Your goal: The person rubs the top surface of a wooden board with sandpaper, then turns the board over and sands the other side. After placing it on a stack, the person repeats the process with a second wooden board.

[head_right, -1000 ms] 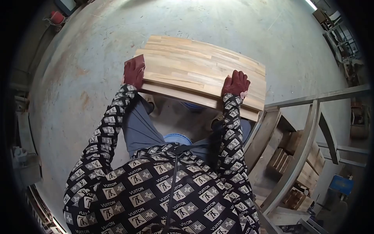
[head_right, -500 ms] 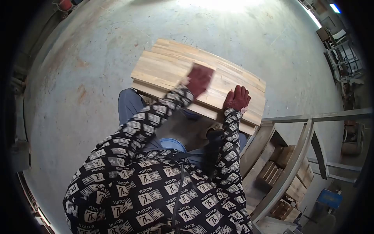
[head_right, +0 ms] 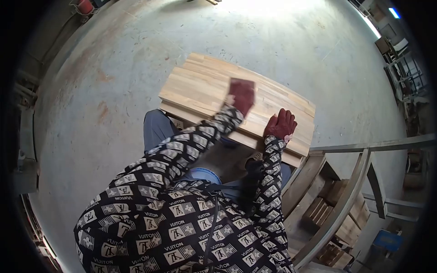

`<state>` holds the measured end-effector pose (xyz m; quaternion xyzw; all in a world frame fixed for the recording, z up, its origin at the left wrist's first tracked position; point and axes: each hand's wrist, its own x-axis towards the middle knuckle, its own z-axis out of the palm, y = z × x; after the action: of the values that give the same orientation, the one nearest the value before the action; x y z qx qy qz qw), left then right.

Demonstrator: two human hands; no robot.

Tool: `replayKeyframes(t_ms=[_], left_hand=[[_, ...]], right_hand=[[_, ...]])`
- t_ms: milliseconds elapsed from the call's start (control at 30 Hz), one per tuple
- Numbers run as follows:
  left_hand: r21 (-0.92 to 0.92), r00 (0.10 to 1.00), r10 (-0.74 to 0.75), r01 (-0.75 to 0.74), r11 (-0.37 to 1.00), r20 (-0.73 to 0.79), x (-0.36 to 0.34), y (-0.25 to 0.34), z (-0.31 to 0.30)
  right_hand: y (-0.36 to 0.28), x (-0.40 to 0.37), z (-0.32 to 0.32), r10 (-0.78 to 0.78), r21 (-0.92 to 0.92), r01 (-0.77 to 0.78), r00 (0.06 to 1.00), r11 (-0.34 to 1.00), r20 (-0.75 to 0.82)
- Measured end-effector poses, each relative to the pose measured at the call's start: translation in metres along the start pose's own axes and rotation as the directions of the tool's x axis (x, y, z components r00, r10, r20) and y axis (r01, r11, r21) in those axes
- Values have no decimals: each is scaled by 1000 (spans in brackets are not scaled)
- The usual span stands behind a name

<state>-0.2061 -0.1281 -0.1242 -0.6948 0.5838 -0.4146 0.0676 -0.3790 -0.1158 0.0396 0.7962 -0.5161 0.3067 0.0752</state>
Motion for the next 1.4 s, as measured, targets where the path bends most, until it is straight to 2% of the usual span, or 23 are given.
replayKeyframes(t_ms=[67, 167, 200, 267, 300, 333, 400, 467, 567, 600, 667, 733, 767, 833, 933, 1000, 1033, 1067, 1200, 1300, 1333, 1367, 1400], left_hand=[[-792, 997, -2, -59, 607, -75, 27, -18, -80], [-921, 981, 182, -134, 366, -71, 48, -59, -91], [-908, 980, 4, -185, 376, -198, 39, -51, -59], [-711, 991, 129, -65, 700, 35, 39, -100, -32], [-710, 996, 78, -91, 698, -52, 23, -127, 5], [-653, 992, -67, 123, 748, 111, 13, -139, 29], [-684, 973, -186, 229, 693, 137, -15, -199, 91], [-691, 942, -248, 333, 642, 224, -26, -263, 71], [-458, 918, -338, 397, 796, 208, -15, -254, 47], [-434, 893, -403, 449, 781, 199, -6, -226, 53], [-781, 748, -481, 596, 185, 457, 26, -151, 31], [-874, 913, -226, 394, 284, 338, 34, -39, 17], [-810, 996, -68, 0, 587, -49, 35, -22, -25], [-884, 993, 117, -33, 467, 25, 47, -44, -107], [-899, 968, 247, -150, 412, -48, 50, -50, -74], [-853, 995, 46, -102, 512, -91, 34, -49, 11], [-401, 988, -3, -60, 914, -154, 25, -80, 31], [-832, 985, 45, 117, 543, 168, 23, -133, 39], [-676, 946, -216, 324, 662, 242, -22, -255, 78], [-534, 917, -340, 399, 745, 210, -18, -249, 67], [-466, 815, -384, 568, 679, 434, -7, -220, 72], [-525, 818, -390, 572, 630, 422, 4, -187, 52], [-567, 671, -265, 733, 376, 692, 31, -165, 8]], right_hand=[[3, 0, 2, 3, 32, -4, 1000, 999, 14], [7, 1, 5, -17, 30, 17, 1000, 999, 14], [6, -1, 6, -10, 27, 10, 1000, 1000, 12], [5, -1, 4, 17, 33, -19, 999, 999, 45], [6, 0, 6, 2, 26, -2, 1000, 1000, 17], [10, -1, 8, -11, 18, 11, 1000, 1000, -9], [8, 1, 7, -4, 21, 4, 1000, 1000, -20], [4, 0, 1, 20, 32, -21, 1000, 999, 12], [5, 0, 1, 21, 10, -21, 1000, 1000, 11], [4, 1, 2, 16, 12, -16, 1000, 1000, 6], [5, 0, 3, 10, 22, -10, 1000, 1000, -13], [4, 1, 2, 1, 17, -1, 1000, 1000, -1], [5, 0, 2, 7, 17, -8, 1000, 1000, 13], [13, -3, 9, -20, 15, 20, 1000, 1000, 7], [15, -3, 10, -37, 20, 37, 999, 999, 5], [9, -1, 5, -5, 14, 4, 999, 1000, 37], [9, -1, 5, -7, 20, 7, 999, 1000, 32], [9, -1, 6, 5, 27, -6, 999, 1000, 32], [9, -1, 6, 8, 36, -7, 999, 999, -33], [8, -1, 5, 23, 13, -23, 1000, 1000, -7], [8, -1, 5, 23, 11, -23, 1000, 1000, -6], [9, -1, 6, 18, 6, -18, 1000, 1000, -3], [10, -2, 6, 6, 1, -6, 1000, 1000, -5]])
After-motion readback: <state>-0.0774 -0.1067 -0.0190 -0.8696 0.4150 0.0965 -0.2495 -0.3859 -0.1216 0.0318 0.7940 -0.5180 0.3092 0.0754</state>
